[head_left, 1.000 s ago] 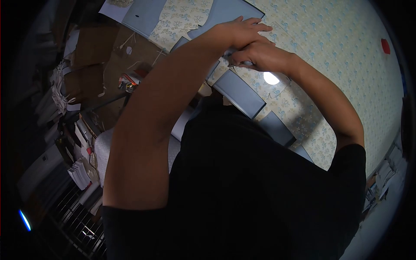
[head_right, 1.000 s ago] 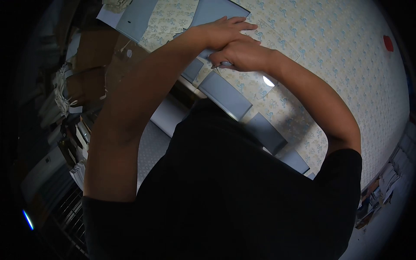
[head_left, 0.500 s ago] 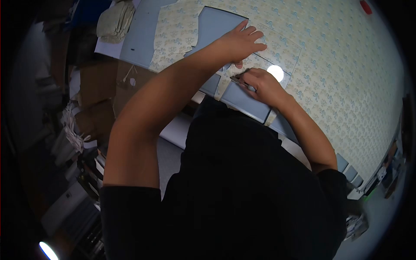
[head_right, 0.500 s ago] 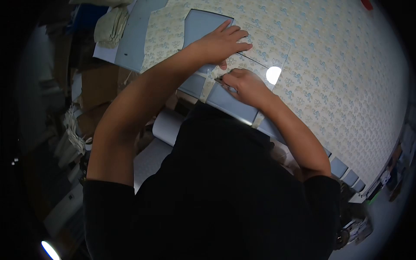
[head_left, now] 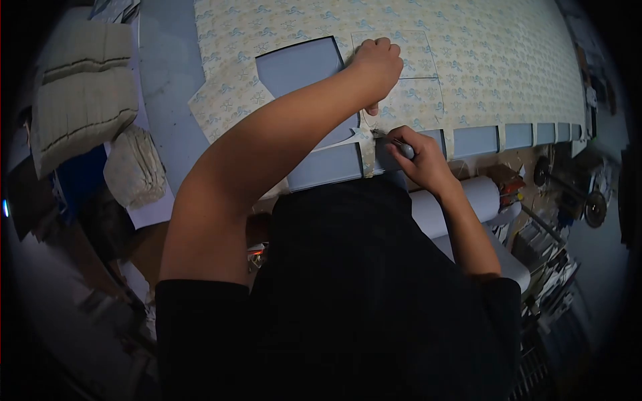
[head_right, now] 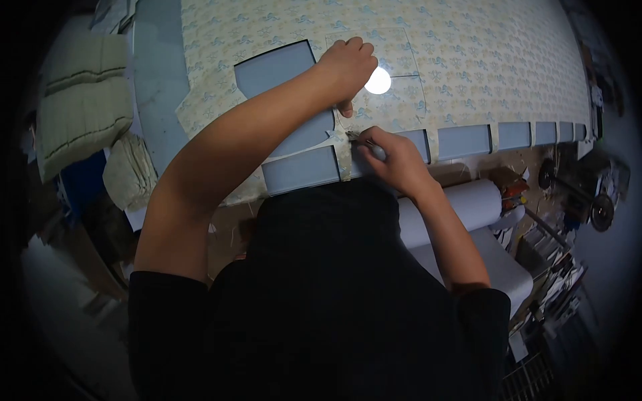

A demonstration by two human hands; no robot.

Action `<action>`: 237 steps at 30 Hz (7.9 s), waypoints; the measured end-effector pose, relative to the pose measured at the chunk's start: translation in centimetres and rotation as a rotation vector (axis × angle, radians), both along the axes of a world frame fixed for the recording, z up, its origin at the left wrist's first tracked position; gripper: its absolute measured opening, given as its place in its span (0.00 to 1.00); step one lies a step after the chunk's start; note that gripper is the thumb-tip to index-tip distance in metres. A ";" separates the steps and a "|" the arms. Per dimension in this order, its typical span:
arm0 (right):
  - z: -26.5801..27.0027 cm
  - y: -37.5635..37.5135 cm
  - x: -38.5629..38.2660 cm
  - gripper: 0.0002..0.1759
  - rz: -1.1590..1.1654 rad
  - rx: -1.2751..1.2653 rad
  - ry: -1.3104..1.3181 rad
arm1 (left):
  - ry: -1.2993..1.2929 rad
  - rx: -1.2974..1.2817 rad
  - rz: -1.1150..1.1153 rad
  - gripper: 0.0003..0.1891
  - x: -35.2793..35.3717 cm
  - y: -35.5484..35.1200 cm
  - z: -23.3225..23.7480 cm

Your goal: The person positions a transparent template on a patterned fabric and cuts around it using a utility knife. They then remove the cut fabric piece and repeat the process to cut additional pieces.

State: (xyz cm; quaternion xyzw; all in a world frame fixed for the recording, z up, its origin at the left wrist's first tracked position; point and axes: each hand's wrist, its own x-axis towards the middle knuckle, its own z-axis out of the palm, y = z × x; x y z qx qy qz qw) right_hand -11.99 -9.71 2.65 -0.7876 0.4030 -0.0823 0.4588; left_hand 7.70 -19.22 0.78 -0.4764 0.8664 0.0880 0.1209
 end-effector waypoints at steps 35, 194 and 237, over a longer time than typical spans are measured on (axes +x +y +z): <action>0.4 3.1 5.8 0.10 -0.267 -0.299 0.262 | -0.165 0.247 -0.014 0.33 -1.2 -3.0 1.2; -8.6 -18.0 -14.7 0.20 -0.472 -0.475 -0.162 | -0.118 -0.957 1.520 0.26 18.8 24.1 -1.2; -7.7 -23.0 -29.7 0.33 -0.047 -0.455 -0.165 | 0.647 -0.400 1.103 0.30 -19.2 6.3 -2.3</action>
